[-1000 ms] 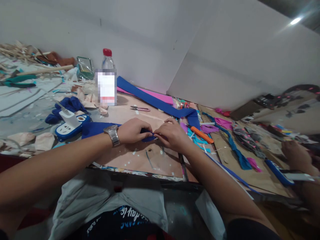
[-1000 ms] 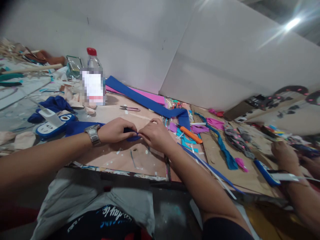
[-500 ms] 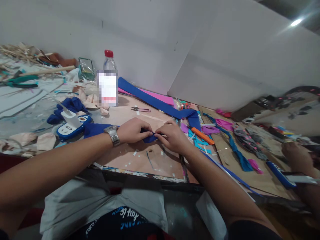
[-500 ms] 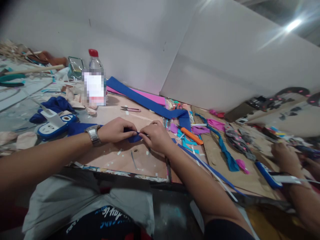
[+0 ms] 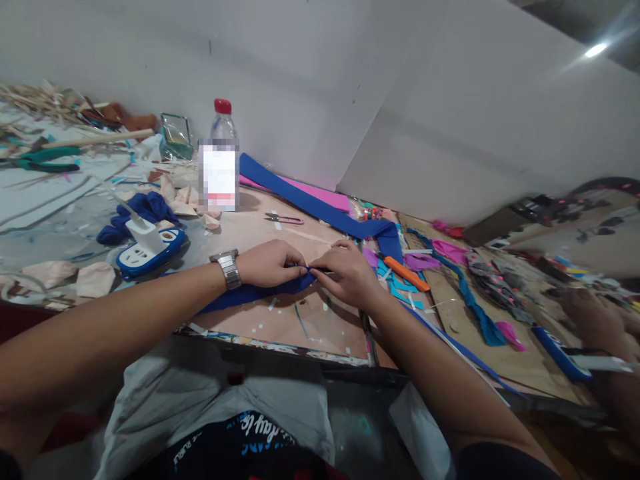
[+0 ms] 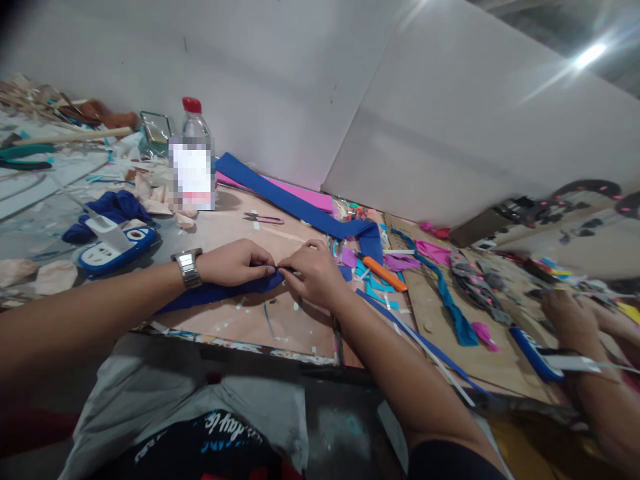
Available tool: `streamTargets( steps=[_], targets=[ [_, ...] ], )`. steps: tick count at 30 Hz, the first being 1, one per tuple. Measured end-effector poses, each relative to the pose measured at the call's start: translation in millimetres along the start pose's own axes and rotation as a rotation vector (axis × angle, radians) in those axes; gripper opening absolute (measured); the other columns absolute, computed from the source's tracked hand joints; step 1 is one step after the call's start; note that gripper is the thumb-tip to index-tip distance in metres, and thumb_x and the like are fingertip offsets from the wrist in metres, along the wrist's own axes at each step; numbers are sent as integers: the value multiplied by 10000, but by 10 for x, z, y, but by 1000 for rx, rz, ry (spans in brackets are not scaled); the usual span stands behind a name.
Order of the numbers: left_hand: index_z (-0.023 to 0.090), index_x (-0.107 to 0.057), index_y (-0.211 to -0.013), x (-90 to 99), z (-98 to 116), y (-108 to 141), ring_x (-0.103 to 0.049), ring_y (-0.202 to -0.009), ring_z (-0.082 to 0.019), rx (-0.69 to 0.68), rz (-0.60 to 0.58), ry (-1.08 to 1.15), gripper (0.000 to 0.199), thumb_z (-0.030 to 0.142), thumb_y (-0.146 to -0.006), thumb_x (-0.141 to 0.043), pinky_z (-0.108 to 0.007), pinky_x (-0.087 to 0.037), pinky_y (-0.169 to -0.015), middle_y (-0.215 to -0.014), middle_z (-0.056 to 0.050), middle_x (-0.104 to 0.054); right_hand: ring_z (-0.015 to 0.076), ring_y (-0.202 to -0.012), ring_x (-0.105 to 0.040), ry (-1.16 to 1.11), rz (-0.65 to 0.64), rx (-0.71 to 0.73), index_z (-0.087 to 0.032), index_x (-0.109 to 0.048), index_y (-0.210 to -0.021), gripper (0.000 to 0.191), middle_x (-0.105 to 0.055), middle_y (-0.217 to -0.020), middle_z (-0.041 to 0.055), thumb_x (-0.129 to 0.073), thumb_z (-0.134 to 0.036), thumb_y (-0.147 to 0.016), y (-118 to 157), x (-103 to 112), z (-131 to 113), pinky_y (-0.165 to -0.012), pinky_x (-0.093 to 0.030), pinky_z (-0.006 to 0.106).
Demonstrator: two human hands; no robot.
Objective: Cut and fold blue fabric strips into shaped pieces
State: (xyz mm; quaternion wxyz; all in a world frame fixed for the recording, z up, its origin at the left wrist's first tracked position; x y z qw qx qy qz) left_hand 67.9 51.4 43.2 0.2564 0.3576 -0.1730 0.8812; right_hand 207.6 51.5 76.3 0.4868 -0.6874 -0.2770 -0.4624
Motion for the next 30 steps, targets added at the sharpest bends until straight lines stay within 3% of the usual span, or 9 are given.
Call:
streamTargets(
  steps=[11,23,30],
  targets=[
    [147,-774,-904,-30,-45,-21,-575,-683,-152,44,4,123,302,314,-940,-525,-267,-385,-650,-745,-16,-701,199,-823,-700,13,60,-45,-228,-729,-968,107,-799,-865,34,-624,-246,-976,3,22,-4,-970,-376,437],
    [144,-689,-753,-44,-51,-34,-440,-623,-131,33,-28,165,376,390,-969,-505,-269,-317,-608,-629,17,-531,209,-858,-679,39,67,7,-234,-720,-951,109,-786,-865,36,-626,-264,-999,-16,23,-65,-966,-381,450],
    [138,-705,-767,-23,-52,-48,-478,-666,-134,0,-34,299,328,345,-942,-520,-271,-377,-659,-668,10,-593,209,-862,-686,75,51,80,-244,-705,-1002,120,-789,-896,36,-592,-206,-994,-12,27,-112,-997,-377,461]
  ],
)
Point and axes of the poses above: each hand's wrist, its own y-axis away from the middle knuckle, its own x-axis out of the back of the hand, z = x × y, the point moved 7 cm from there along -y, towards the middle knuckle
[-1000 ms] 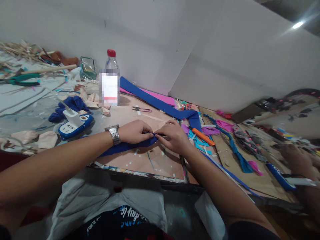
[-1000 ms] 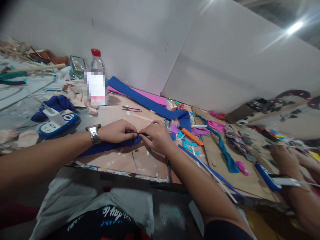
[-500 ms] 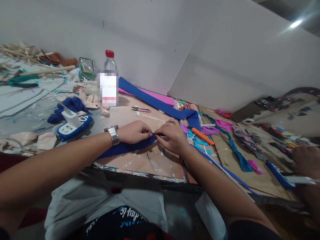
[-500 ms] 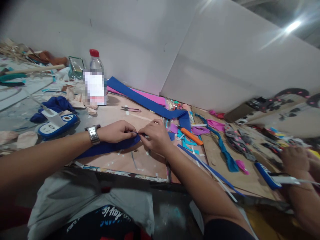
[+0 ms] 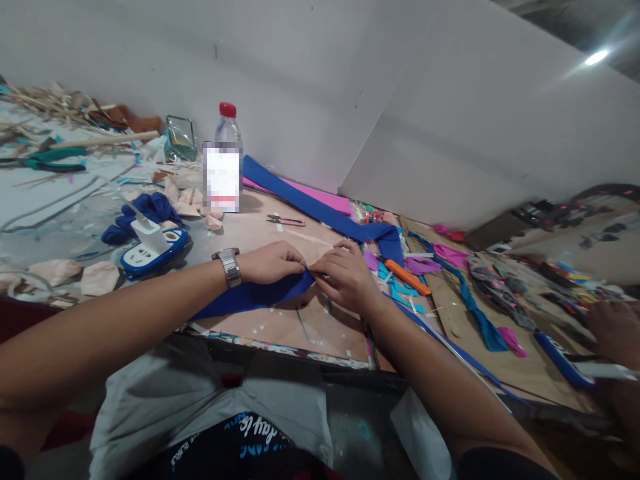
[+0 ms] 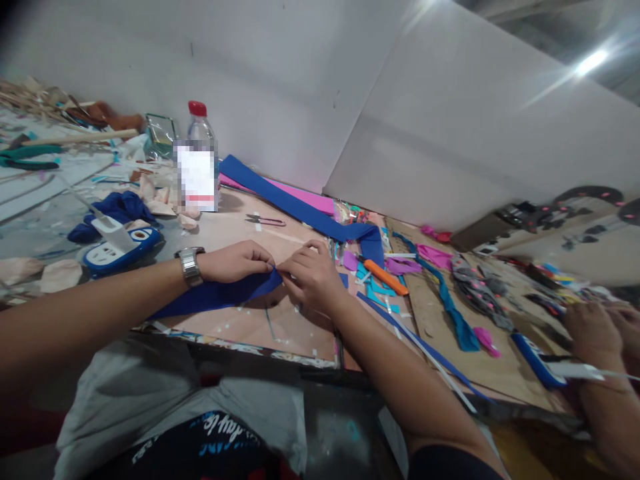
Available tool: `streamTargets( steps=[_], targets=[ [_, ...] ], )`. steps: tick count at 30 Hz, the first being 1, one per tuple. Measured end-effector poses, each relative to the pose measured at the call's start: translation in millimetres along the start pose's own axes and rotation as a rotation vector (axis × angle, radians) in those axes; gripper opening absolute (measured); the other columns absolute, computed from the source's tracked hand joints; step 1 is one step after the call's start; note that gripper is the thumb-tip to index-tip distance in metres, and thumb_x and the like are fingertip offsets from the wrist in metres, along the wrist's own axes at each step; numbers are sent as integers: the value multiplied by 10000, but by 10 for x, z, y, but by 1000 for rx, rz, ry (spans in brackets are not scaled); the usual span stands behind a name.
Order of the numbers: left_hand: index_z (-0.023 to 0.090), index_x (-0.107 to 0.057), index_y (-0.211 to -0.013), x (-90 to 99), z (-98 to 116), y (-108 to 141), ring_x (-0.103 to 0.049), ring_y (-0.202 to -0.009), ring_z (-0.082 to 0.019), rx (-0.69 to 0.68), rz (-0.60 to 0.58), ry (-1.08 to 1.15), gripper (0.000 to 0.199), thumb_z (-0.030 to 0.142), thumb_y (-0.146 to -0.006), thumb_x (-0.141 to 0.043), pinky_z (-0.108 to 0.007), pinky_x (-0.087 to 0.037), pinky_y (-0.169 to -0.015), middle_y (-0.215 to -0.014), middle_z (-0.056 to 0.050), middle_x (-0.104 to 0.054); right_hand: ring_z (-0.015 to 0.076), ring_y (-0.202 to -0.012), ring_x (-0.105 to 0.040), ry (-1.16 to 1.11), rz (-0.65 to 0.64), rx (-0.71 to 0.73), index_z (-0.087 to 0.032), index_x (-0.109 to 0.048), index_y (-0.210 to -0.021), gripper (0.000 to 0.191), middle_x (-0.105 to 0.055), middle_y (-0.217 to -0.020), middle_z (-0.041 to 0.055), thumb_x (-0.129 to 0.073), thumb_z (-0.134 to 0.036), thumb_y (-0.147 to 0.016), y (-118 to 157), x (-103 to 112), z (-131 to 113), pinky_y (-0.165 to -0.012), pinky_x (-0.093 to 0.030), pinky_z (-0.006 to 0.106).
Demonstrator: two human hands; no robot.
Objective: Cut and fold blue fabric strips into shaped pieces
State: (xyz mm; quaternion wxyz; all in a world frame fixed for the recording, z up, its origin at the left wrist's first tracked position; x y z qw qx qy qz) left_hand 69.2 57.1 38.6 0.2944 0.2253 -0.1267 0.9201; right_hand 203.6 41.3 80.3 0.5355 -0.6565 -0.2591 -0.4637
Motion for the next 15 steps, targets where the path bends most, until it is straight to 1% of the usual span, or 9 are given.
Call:
streamTargets(
  steps=[3,8,12,15],
  targets=[
    [136,-731,-817,0,7,2,-508,-695,-138,10,5,9,318,334,-942,-517,-273,-399,-690,-712,2,-638,213,-881,-689,3,-29,-2,-248,-710,-1001,124,-792,-907,36,-594,-206,-991,8,-8,1,-1003,-369,466],
    [143,-652,-721,-2,5,-3,-443,-644,-126,-3,31,-85,470,464,-1002,-455,-275,-347,-641,-645,19,-523,211,-879,-693,16,3,-6,-244,-723,-1009,128,-799,-915,38,-599,-215,-1003,13,6,7,-1016,-377,468],
    [144,-677,-769,10,-4,-9,-472,-655,-128,-16,72,-137,415,414,-1001,-462,-269,-341,-640,-670,14,-569,204,-834,-693,5,21,-69,-236,-735,-992,118,-796,-873,34,-619,-248,-1005,-1,8,24,-1022,-390,459],
    [140,-696,-786,17,11,-4,-485,-636,-126,-20,109,-184,392,392,-991,-476,-265,-331,-621,-671,9,-609,206,-846,-693,4,21,-117,-228,-743,-976,128,-798,-868,38,-622,-264,-997,-12,2,33,-1015,-387,454]
  ],
)
Point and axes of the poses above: each hand's wrist, its own y-axis away from the middle knuckle, its own x-axis out of the back of the hand, z = x × y, the point moved 7 cm from there along -y, towards the middle knuckle
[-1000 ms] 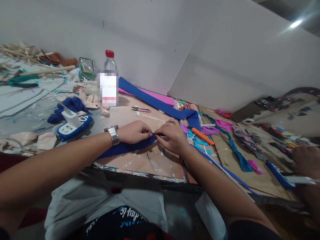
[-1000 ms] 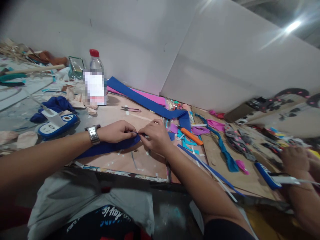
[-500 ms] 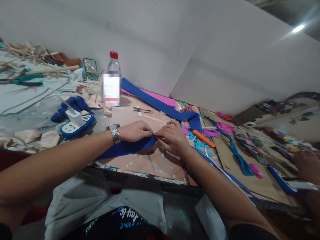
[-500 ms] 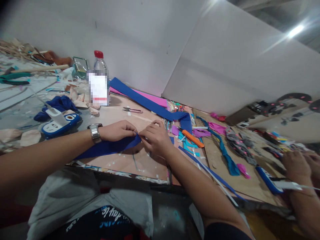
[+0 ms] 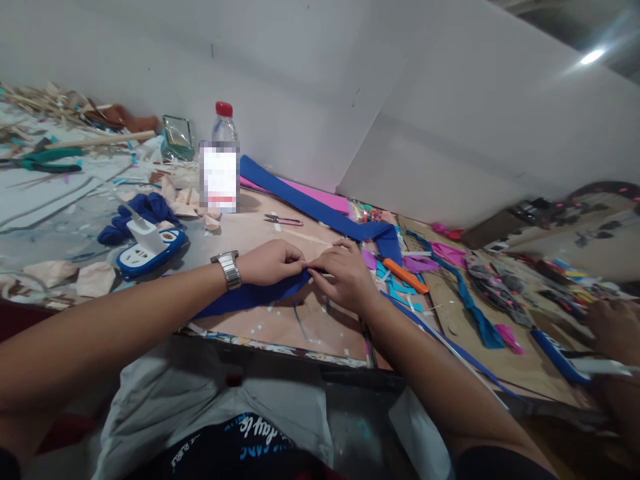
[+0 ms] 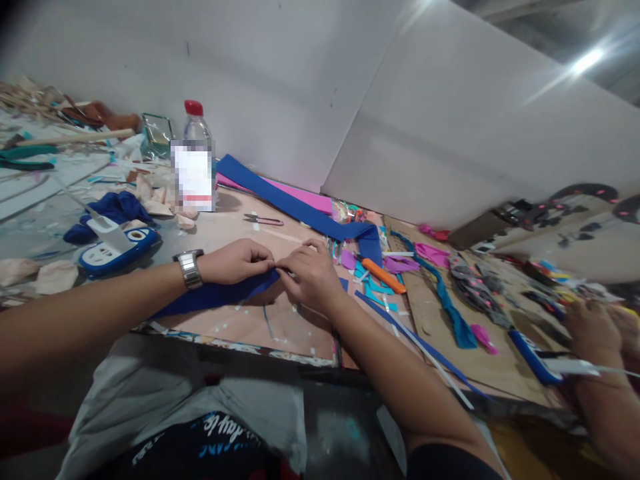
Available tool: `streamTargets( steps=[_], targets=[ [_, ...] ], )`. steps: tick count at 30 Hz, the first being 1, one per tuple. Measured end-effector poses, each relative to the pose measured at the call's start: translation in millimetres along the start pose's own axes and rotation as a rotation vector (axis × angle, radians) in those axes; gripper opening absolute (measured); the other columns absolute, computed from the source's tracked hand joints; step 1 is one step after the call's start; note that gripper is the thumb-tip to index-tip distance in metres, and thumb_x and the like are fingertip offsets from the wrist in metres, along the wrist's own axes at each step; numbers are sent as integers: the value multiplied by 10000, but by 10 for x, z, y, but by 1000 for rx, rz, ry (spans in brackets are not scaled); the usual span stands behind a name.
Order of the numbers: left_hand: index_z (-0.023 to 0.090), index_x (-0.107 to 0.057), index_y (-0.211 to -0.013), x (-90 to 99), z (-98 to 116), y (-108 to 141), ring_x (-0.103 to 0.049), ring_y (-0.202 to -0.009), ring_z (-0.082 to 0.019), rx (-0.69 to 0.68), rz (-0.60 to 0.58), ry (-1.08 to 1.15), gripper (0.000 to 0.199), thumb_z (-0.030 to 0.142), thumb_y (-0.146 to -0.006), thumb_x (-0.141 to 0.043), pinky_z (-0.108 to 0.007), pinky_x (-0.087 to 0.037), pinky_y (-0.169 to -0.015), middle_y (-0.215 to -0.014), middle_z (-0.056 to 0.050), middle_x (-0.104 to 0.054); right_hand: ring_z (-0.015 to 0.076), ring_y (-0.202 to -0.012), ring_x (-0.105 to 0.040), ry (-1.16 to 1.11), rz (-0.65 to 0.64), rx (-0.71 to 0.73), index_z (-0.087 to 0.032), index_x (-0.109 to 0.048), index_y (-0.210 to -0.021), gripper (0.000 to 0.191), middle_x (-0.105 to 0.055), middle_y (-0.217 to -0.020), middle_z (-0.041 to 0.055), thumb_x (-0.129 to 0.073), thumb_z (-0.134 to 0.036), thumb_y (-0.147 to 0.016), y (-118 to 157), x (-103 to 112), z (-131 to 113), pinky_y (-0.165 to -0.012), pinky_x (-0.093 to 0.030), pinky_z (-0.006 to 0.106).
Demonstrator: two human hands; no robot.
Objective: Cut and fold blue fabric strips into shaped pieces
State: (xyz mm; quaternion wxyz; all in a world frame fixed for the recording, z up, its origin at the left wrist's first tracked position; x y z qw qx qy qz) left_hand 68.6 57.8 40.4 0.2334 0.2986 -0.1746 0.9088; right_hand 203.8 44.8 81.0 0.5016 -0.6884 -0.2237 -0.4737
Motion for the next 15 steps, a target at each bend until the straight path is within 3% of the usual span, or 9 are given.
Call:
streamTargets(
  steps=[8,15],
  targets=[
    [169,-723,-809,19,113,48,-542,-643,-144,-94,98,-264,312,330,-979,-517,-276,-320,-633,-717,-27,-707,226,-899,-686,-58,0,-70,-213,-732,-948,116,-792,-894,53,-627,-249,-982,9,-50,59,-978,-394,454],
    [183,-748,-860,-11,153,40,-600,-666,-172,-108,51,-483,296,340,-996,-538,-296,-294,-626,-764,-57,-751,245,-924,-665,-161,-22,-128,-207,-719,-916,93,-753,-901,72,-657,-256,-965,24,-84,129,-937,-426,440]
  ],
)
Point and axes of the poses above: each hand's wrist, its own y-axis away from the middle knuckle, its own x-axis out of the back of the hand, z = x × y, the point moved 7 cm from there along -y, towards the middle knuckle
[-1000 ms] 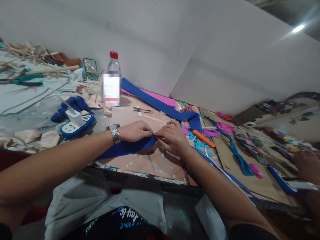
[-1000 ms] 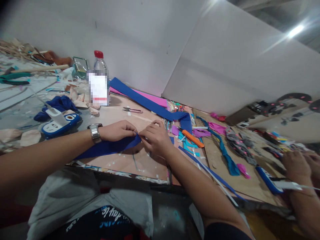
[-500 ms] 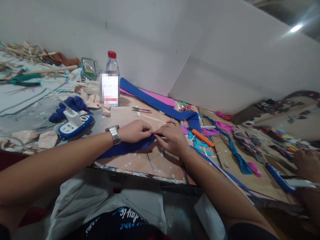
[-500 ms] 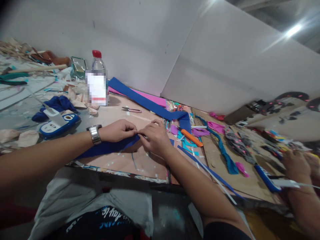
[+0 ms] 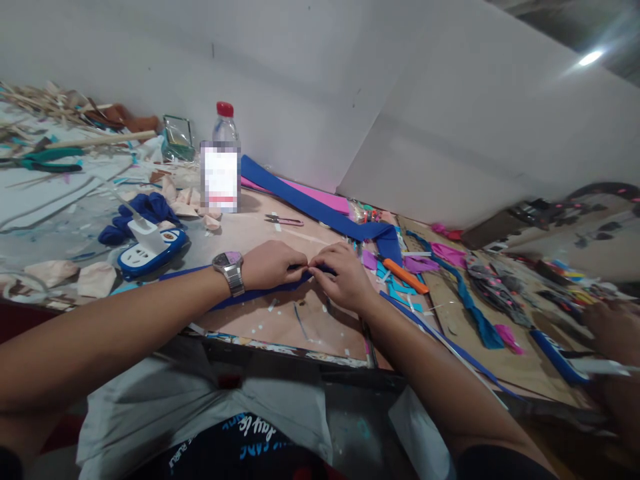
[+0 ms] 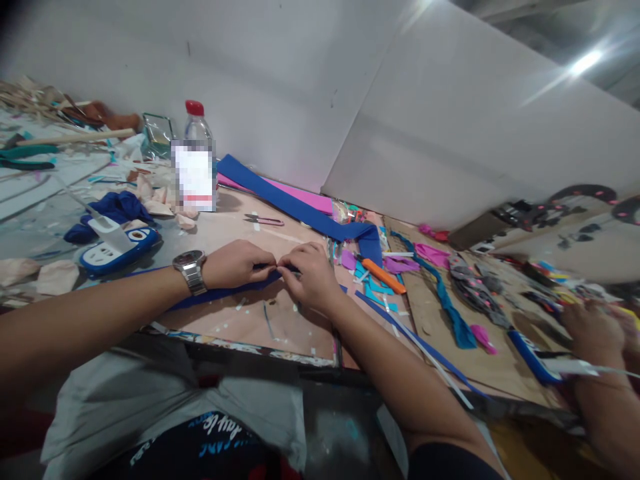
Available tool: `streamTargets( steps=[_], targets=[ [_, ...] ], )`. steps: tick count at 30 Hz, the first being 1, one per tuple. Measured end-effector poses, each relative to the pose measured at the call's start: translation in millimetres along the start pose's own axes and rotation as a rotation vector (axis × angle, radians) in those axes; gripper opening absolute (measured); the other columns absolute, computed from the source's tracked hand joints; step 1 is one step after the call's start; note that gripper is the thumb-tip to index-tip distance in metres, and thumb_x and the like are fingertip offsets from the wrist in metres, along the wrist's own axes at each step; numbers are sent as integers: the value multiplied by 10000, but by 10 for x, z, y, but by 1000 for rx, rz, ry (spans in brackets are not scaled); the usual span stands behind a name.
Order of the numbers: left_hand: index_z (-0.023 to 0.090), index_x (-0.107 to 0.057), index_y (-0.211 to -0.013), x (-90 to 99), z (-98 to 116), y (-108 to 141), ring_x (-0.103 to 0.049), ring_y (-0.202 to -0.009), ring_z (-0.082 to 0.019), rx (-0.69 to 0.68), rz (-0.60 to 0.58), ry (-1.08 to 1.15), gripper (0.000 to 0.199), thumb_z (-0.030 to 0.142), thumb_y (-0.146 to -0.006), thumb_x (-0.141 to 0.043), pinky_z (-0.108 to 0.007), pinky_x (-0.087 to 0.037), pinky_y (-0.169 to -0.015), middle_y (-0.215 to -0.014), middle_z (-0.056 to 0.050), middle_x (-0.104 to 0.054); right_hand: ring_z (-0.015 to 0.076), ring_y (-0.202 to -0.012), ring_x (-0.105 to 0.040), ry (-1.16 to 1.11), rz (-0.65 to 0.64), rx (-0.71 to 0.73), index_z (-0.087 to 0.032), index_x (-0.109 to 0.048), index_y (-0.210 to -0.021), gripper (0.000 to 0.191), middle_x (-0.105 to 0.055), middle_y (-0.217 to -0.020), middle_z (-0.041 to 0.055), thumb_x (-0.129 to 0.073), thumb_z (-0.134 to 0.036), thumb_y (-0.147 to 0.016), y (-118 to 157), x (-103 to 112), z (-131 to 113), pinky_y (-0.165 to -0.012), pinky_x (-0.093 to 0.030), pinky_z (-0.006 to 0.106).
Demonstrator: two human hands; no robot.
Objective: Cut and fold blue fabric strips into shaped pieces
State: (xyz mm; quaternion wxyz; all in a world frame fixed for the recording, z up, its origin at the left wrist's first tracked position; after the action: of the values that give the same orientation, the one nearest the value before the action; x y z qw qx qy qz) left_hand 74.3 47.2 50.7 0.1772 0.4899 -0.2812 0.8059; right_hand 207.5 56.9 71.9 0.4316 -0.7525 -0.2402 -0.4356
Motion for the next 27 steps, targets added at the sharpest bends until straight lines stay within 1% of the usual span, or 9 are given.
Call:
streamTargets(
  steps=[3,8,11,13,16,20,24,27],
  targets=[
    [189,-750,-865,-11,22,-7,-621,-687,-178,-27,-27,-34,271,313,-992,-545,-300,-295,-625,-780,-55,-755,258,-967,-648,-1,-38,-7,-204,-707,-924,73,-738,-918,79,-646,-230,-956,-5,6,-15,-958,-404,456],
    [219,-759,-901,-66,51,-5,-640,-694,-179,-72,-79,-73,253,280,-998,-533,-305,-298,-618,-791,-41,-757,278,-1034,-614,18,-195,-6,-186,-659,-960,73,-726,-1000,115,-586,-188,-956,7,-73,-49,-982,-370,482],
    [226,-762,-949,-79,48,1,-670,-734,-190,-68,-90,-85,279,312,-1028,-508,-299,-329,-629,-845,-47,-775,286,-1076,-603,20,-253,-11,-178,-642,-992,93,-718,-1043,130,-553,-180,-967,20,-116,-27,-1015,-350,501],
    [223,-761,-993,-75,34,1,-687,-754,-198,-45,-93,-89,335,358,-1060,-462,-295,-358,-642,-875,-58,-782,282,-1064,-607,13,-244,-16,-182,-639,-984,96,-719,-1026,122,-544,-187,-980,17,-114,5,-1020,-338,503],
    [214,-759,-1033,-73,10,-5,-699,-760,-207,-1,-113,-112,380,382,-1079,-422,-294,-378,-648,-878,-69,-784,272,-1045,-619,-13,-201,-6,-199,-655,-966,70,-732,-998,97,-595,-229,-986,4,-87,42,-1013,-328,490],
    [217,-764,-1051,-77,-2,-11,-703,-788,-221,34,-152,-119,386,391,-1078,-421,-300,-378,-652,-885,-74,-783,266,-1050,-627,-29,-186,23,-212,-681,-956,65,-742,-971,78,-633,-249,-980,-3,-69,38,-1000,-323,478],
    [207,-759,-1053,-48,-9,8,-700,-821,-223,41,-138,-80,371,372,-1069,-427,-302,-383,-674,-913,-78,-785,277,-1067,-627,4,-179,60,-203,-680,-910,67,-730,-964,88,-634,-240,-943,-4,-36,19,-991,-311,487],
    [205,-752,-1075,-37,-31,31,-688,-804,-216,31,-119,-29,344,362,-1059,-446,-301,-376,-677,-921,-76,-787,275,-1032,-622,31,-162,83,-204,-681,-893,69,-722,-907,78,-633,-243,-925,-8,-6,21,-973,-306,486]
  ],
)
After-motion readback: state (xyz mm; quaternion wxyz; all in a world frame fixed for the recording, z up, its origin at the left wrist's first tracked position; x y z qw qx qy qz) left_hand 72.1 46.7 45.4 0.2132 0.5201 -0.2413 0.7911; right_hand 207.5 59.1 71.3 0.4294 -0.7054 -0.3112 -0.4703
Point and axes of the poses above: each hand's wrist, its own y-axis away from the middle knuckle, its own x-axis out of the back of the hand, z = x × y, the point moved 7 cm from there along -y, towards the middle knuckle
